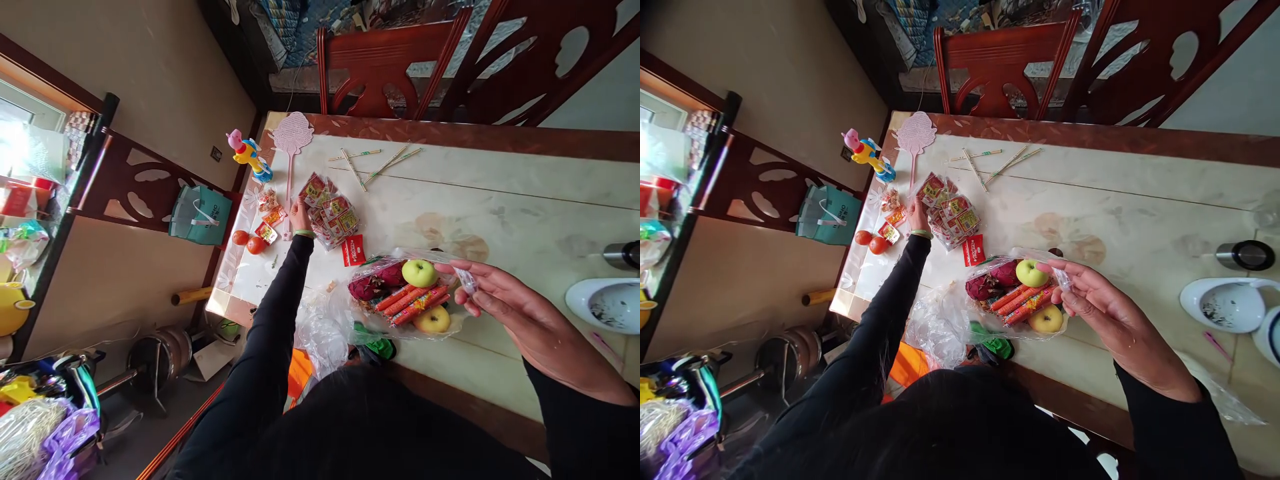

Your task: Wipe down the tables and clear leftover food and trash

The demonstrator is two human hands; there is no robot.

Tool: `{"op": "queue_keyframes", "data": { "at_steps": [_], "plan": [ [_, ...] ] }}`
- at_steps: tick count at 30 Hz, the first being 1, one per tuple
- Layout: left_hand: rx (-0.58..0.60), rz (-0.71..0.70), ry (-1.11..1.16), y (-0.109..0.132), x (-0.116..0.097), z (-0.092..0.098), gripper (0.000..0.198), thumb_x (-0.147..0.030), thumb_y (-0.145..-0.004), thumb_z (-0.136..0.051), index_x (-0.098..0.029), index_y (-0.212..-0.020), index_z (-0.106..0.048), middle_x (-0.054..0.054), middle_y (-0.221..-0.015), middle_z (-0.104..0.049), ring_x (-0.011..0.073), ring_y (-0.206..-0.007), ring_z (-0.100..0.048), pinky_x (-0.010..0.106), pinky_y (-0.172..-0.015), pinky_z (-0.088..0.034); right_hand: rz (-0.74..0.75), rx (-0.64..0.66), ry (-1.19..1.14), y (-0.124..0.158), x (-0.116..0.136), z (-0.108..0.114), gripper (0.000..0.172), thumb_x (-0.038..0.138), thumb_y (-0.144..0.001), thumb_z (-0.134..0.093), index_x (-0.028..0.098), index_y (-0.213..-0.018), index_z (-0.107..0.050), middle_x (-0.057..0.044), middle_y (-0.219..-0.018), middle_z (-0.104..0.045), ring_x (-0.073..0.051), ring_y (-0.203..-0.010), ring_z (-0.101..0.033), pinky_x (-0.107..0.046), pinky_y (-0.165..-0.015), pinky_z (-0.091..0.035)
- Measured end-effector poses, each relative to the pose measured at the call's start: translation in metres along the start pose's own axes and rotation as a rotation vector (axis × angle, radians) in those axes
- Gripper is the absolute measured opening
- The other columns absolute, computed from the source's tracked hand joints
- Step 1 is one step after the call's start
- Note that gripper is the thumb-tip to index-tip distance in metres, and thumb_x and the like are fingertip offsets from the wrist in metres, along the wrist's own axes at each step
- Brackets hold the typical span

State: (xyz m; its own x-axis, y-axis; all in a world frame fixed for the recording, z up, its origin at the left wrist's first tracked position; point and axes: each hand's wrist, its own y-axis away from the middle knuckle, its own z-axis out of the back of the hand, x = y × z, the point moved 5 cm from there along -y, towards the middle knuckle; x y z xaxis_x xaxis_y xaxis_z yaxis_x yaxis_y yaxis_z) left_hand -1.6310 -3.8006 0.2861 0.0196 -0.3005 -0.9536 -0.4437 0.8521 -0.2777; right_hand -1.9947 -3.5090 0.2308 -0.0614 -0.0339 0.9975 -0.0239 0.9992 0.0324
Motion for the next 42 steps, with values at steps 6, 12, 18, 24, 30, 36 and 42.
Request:
{"op": "queue_keyframes", "data": {
  "at_steps": [6,12,18,24,30,36,42],
  "plan": [
    [0.294,-0.146,0.092,0.083,-0.023,0.005,0.038,-0.057,-0.088,-0.083,-0.020,-0.098,-0.081,0.009,-0.109,-0.082,0.0243,-0.118,-0.075,0.040,-0.111,-0.057,0.029,0.005,-0.040,0.000,0.001,0.001,0.045,0.062,-0.097,-0.070,0.050,-0.140,-0.069,0.004,-0.152,-0.067,-0.023,-0.121,-0.069,-0.030,-0.105,-0.059],
    [0.516,-0.017,0.090,0.142,-0.036,-0.011,0.048,-0.065,-0.094,-0.072,-0.020,-0.104,-0.082,0.013,-0.122,-0.082,0.0314,-0.128,-0.073,0.050,-0.115,-0.056,0.127,0.021,-0.044,-0.004,0.005,0.000,0.040,0.057,-0.102,-0.067,0.043,-0.140,-0.070,0.002,-0.155,-0.064,-0.020,-0.114,-0.069,-0.027,-0.092,-0.059],
    [0.369,0.077,0.160,0.162,-0.050,-0.018,0.041,-0.049,-0.104,-0.064,-0.020,-0.076,-0.067,0.005,-0.078,-0.071,0.0213,-0.094,-0.076,0.038,-0.097,-0.062,0.156,0.010,-0.101,-0.013,0.008,-0.003,0.048,0.053,-0.098,-0.073,0.040,-0.143,-0.067,0.000,-0.161,-0.059,-0.025,-0.123,-0.071,-0.042,-0.112,-0.057],
    [0.452,0.035,0.107,0.214,-0.089,-0.014,0.037,-0.052,-0.107,-0.059,-0.021,-0.091,-0.069,0.003,-0.082,-0.068,0.0180,-0.091,-0.074,0.035,-0.094,-0.064,0.263,0.076,0.043,-0.023,0.007,-0.018,0.104,0.050,-0.068,-0.097,0.042,-0.160,-0.049,-0.004,-0.167,-0.050,-0.034,-0.146,-0.058,-0.051,-0.116,-0.057],
    [0.746,0.015,0.045,0.285,-0.113,-0.031,0.040,-0.052,-0.110,-0.053,-0.019,-0.098,-0.072,0.007,-0.087,-0.070,0.0274,-0.104,-0.077,0.046,-0.095,-0.065,0.408,0.095,0.064,-0.028,0.009,-0.032,0.039,0.051,-0.082,-0.090,0.028,-0.110,-0.078,-0.004,-0.137,-0.074,-0.031,-0.156,-0.046,-0.051,-0.133,-0.035],
    [0.700,-0.152,-0.066,0.281,-0.120,0.018,0.036,-0.056,-0.097,-0.073,-0.026,-0.115,-0.080,0.009,-0.129,-0.076,0.0323,-0.134,-0.067,0.051,-0.115,-0.054,0.263,-0.016,-0.025,-0.035,-0.019,-0.024,0.032,0.056,-0.083,-0.087,0.026,-0.091,-0.078,0.001,-0.091,-0.078,-0.022,-0.093,-0.070,-0.041,-0.100,-0.058],
    [0.215,0.058,-0.463,0.270,-0.035,0.107,0.097,-0.045,-0.066,-0.101,-0.029,-0.151,-0.056,0.019,-0.163,-0.051,0.0367,-0.147,-0.056,0.049,-0.116,-0.050,0.285,-0.245,-0.167,-0.037,-0.032,-0.013,0.029,0.049,-0.080,-0.087,0.025,-0.082,-0.070,0.001,-0.083,-0.070,-0.018,-0.083,-0.061,-0.035,-0.088,-0.055]
  ]
}}
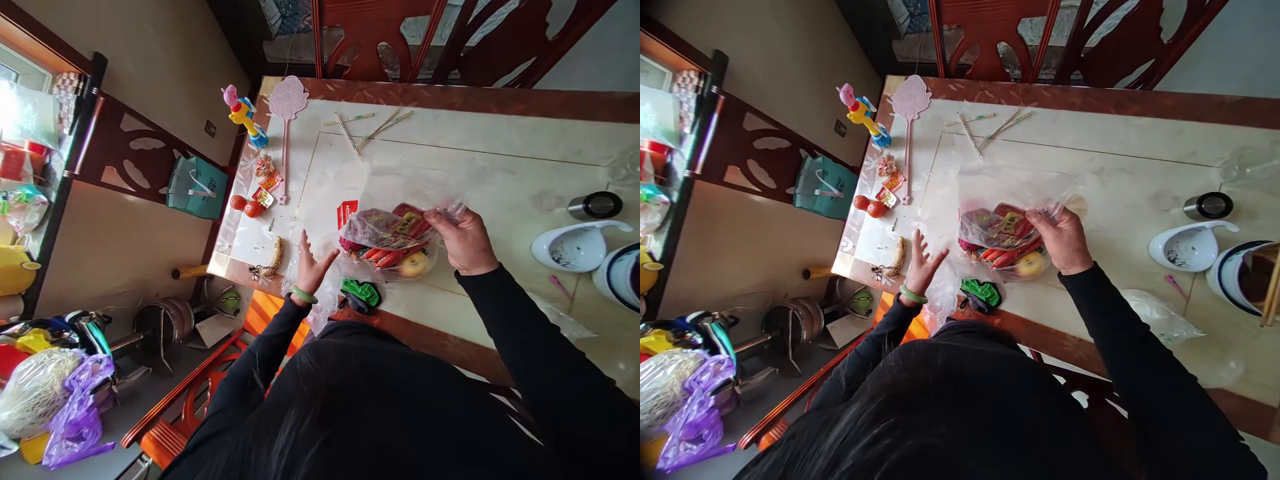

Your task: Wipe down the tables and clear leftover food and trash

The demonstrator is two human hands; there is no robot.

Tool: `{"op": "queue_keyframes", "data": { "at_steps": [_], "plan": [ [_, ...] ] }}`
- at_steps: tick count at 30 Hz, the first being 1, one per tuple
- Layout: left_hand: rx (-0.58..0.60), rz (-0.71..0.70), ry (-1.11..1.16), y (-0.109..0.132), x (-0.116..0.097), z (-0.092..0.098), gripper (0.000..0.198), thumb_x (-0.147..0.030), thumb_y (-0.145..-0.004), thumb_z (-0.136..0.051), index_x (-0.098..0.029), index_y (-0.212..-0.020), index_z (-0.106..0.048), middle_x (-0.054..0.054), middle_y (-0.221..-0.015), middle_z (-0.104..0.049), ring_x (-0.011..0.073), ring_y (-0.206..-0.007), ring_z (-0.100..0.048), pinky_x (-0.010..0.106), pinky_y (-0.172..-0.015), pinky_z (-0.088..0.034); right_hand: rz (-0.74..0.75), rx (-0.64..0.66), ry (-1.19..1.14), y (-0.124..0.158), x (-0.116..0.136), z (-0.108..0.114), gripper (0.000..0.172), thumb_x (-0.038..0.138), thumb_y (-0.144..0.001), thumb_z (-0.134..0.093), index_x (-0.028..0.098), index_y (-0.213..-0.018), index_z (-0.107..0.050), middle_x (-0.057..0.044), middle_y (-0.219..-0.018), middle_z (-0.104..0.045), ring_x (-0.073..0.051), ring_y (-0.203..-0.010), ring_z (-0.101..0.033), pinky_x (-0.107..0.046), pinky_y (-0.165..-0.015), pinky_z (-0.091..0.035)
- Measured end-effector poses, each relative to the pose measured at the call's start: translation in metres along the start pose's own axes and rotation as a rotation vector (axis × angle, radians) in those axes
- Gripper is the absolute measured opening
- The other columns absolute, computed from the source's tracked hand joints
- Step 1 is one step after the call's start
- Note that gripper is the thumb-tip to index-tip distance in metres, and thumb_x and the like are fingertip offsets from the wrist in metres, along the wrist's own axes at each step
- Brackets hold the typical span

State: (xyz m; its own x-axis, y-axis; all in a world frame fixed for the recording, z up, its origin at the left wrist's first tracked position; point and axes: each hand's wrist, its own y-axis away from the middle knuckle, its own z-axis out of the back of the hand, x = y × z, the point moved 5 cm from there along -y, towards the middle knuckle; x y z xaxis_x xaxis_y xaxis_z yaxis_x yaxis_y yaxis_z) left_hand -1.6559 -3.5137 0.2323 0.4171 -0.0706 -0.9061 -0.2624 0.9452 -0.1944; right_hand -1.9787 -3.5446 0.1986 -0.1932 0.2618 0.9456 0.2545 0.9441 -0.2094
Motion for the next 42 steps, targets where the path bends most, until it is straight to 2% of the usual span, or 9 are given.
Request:
{"op": "queue_keyframes", "data": {
  "at_steps": [2,5,8,11,17,24,31,35,42],
  "plan": [
    [-0.024,0.163,-0.033,0.002,0.033,-0.007,0.095,-0.036,-0.060,-0.103,-0.022,-0.144,-0.059,0.019,-0.146,-0.064,0.0316,-0.126,-0.068,0.044,-0.105,-0.055,-0.010,-0.054,-0.068,-0.001,0.002,0.001,0.029,0.045,-0.076,-0.087,0.025,-0.080,-0.066,0.001,-0.080,-0.066,-0.017,-0.083,-0.061,-0.033,-0.088,-0.055],
    [0.091,0.334,0.065,0.007,0.056,-0.024,0.045,-0.030,-0.068,-0.096,-0.016,-0.103,-0.070,0.008,-0.098,-0.075,0.0194,-0.088,-0.071,0.036,-0.089,-0.058,-0.085,-0.119,-0.136,-0.002,0.001,0.006,0.032,0.044,-0.070,-0.087,0.026,-0.079,-0.062,0.001,-0.081,-0.065,-0.019,-0.085,-0.064,-0.035,-0.087,-0.057],
    [0.215,0.488,0.385,0.014,0.055,-0.032,0.028,-0.033,-0.076,-0.088,-0.018,-0.076,-0.064,0.001,-0.070,-0.065,0.0141,-0.072,-0.067,0.029,-0.078,-0.057,-0.176,-0.148,-0.154,-0.001,-0.004,0.012,0.034,0.047,-0.068,-0.082,0.028,-0.082,-0.058,-0.003,-0.090,-0.071,-0.027,-0.100,-0.070,-0.040,-0.084,-0.060],
    [0.251,0.554,0.700,0.023,0.037,-0.032,0.024,-0.034,-0.076,-0.088,-0.020,-0.082,-0.068,-0.006,-0.057,-0.048,0.0126,-0.067,-0.066,0.024,-0.072,-0.055,-0.237,-0.088,-0.173,0.007,-0.009,0.010,0.033,0.048,-0.071,-0.080,0.029,-0.083,-0.057,-0.006,-0.100,-0.076,-0.031,-0.110,-0.072,-0.042,-0.084,-0.060],
    [0.310,0.477,0.853,0.034,0.001,-0.044,0.042,-0.034,-0.088,-0.080,-0.025,-0.128,-0.073,-0.003,-0.074,-0.062,0.0105,-0.072,-0.067,0.023,-0.074,-0.055,-0.349,-0.027,-0.270,0.033,-0.022,-0.006,0.036,0.044,-0.068,-0.089,0.027,-0.086,-0.063,-0.004,-0.095,-0.078,-0.031,-0.106,-0.074,-0.042,-0.083,-0.062],
    [0.169,0.482,0.925,0.021,0.000,-0.037,0.052,-0.020,-0.088,-0.079,-0.018,-0.139,-0.068,-0.009,-0.063,-0.049,0.0046,-0.056,-0.053,0.015,-0.060,-0.044,-0.356,-0.224,-0.318,0.035,-0.037,0.025,0.056,0.040,-0.040,-0.103,0.019,-0.078,-0.068,0.000,-0.073,-0.071,-0.023,-0.081,-0.071,-0.032,-0.066,-0.058],
    [0.665,0.508,0.844,0.077,-0.009,-0.057,0.080,-0.027,-0.083,-0.085,-0.025,-0.157,-0.056,-0.002,-0.077,-0.067,0.0177,-0.086,-0.076,0.030,-0.090,-0.056,-0.353,-0.193,-0.368,0.028,-0.060,0.002,0.046,0.045,-0.059,-0.098,0.023,-0.084,-0.066,0.003,-0.077,-0.068,-0.015,-0.069,-0.063,-0.026,-0.055,-0.050],
    [0.619,0.366,0.880,0.078,-0.016,-0.049,0.090,-0.032,-0.086,-0.084,-0.027,-0.166,-0.044,-0.002,-0.082,-0.069,0.0219,-0.113,-0.075,0.039,-0.118,-0.045,-0.289,-0.086,-0.186,0.039,-0.079,-0.014,0.047,0.061,-0.067,-0.088,0.023,-0.084,-0.065,0.001,-0.074,-0.067,-0.020,-0.071,-0.065,-0.032,-0.061,-0.055],
    [0.653,0.373,0.875,0.082,-0.012,-0.050,0.096,-0.039,-0.084,-0.087,-0.033,-0.167,-0.041,0.000,-0.091,-0.072,0.0259,-0.117,-0.075,0.043,-0.116,-0.046,-0.030,0.051,0.293,0.045,-0.075,-0.004,0.041,0.063,-0.085,-0.068,0.022,-0.085,-0.072,-0.004,-0.076,-0.072,-0.026,-0.079,-0.069,-0.040,-0.078,-0.060]
  ]
}}
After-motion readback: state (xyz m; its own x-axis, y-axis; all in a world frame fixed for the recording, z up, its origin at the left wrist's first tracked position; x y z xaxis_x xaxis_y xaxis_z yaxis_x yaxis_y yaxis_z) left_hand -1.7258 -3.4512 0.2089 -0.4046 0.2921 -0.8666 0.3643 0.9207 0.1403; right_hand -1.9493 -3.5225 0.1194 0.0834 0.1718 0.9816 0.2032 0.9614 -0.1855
